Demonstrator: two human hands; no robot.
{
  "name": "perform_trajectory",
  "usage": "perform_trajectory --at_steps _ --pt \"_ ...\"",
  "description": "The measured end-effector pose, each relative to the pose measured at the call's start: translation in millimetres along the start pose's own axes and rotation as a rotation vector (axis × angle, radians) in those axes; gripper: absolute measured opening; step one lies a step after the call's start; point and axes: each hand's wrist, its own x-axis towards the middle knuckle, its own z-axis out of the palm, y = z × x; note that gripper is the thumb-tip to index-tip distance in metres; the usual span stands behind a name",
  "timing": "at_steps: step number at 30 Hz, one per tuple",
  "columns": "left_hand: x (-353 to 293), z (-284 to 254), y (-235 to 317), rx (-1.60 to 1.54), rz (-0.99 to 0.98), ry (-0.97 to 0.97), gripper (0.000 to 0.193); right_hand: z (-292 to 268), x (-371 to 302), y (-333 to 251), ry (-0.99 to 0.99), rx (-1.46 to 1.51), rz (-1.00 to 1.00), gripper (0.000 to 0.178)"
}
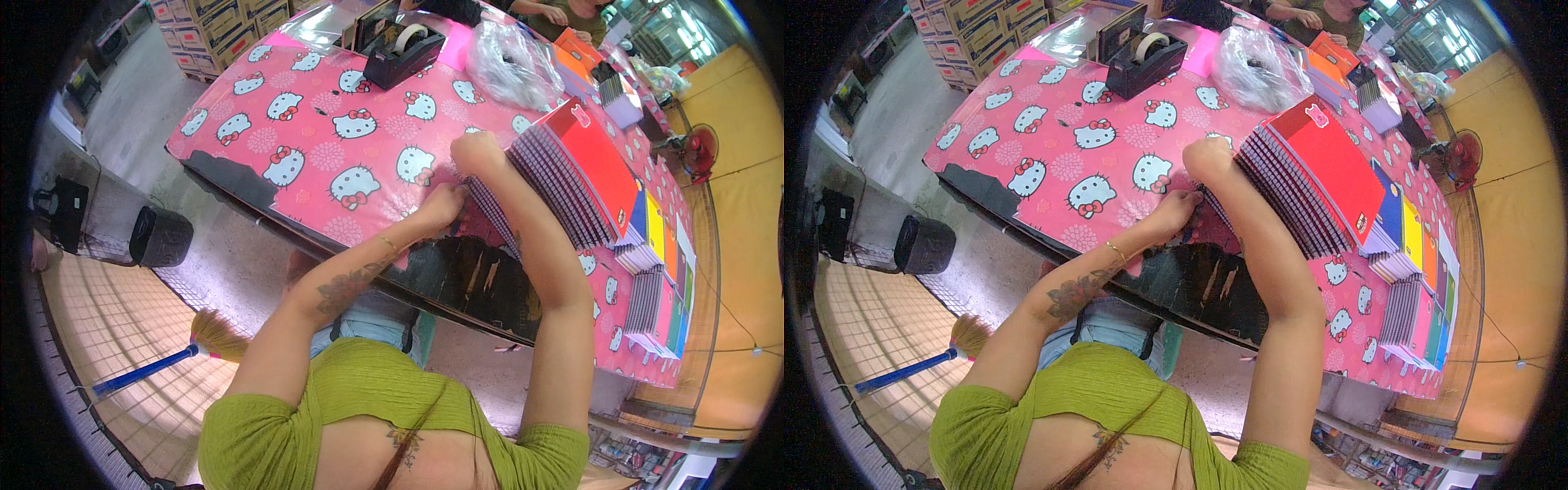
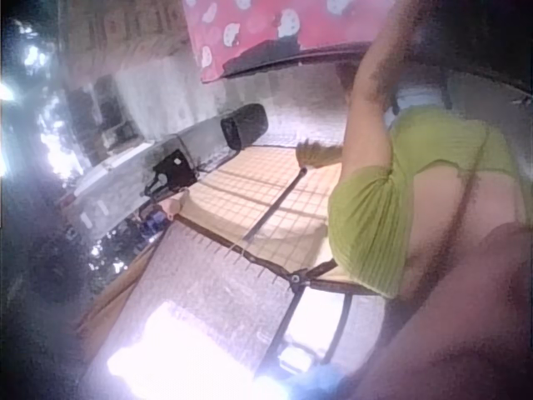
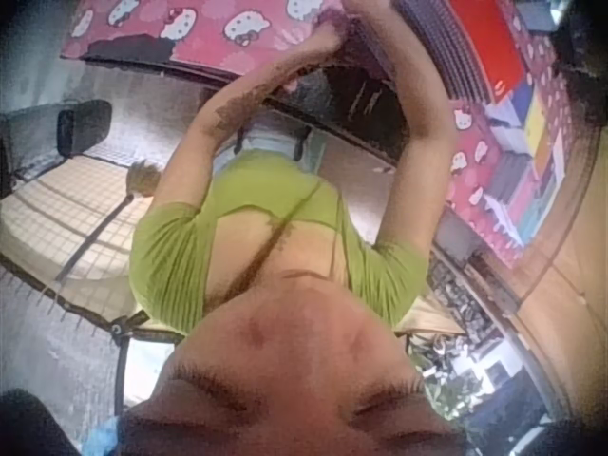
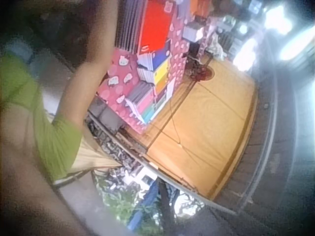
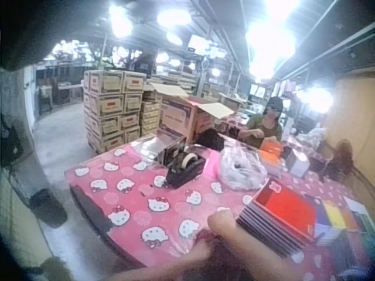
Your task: The person organizes and packs stacks of colored notebooks into plastic sleeves at a workstation. The person uses a pair of shears to trim wire bindings, stacks the notebooks by color, and places them into clear plastic bags.
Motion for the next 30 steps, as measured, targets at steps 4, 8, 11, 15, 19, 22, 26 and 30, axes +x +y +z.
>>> perform_trajectory --at_steps 4,8,11,15,19,22,26,30 --pt "-17 4 3 -0.067 -0.123 -0.057 0.041 6 -2 1 0.042 0.068 0.006 0.021" --pt "-20 5 11 -0.170 -0.207 -0.042 0.039 8 -1 -1 0.032 0.050 0.002 0.022" --pt "-13 4 12 -0.165 -0.189 -0.038 0.038 7 1 -4 0.020 0.020 0.018 0.023" --pt "-6 2 9 -0.153 -0.085 -0.080 0.037 6 2 -6 -0.006 0.032 0.019 0.024" --pt "-4 8 7 -0.251 -0.135 -0.017 0.035 12 0 -8 -0.054 0.053 -0.005 0.024" --pt "-4 9 6 -0.276 -0.118 -0.014 0.034 10 0 -8 -0.079 0.054 -0.018 0.025" --pt "-8 5 9 -0.264 -0.209 -0.058 0.034 8 -3 -8 -0.015 0.078 0.005 0.023" --pt "-17 4 12 -0.193 -0.306 -0.092 0.034 6 -4 -7 0.021 0.067 -0.022 0.022"
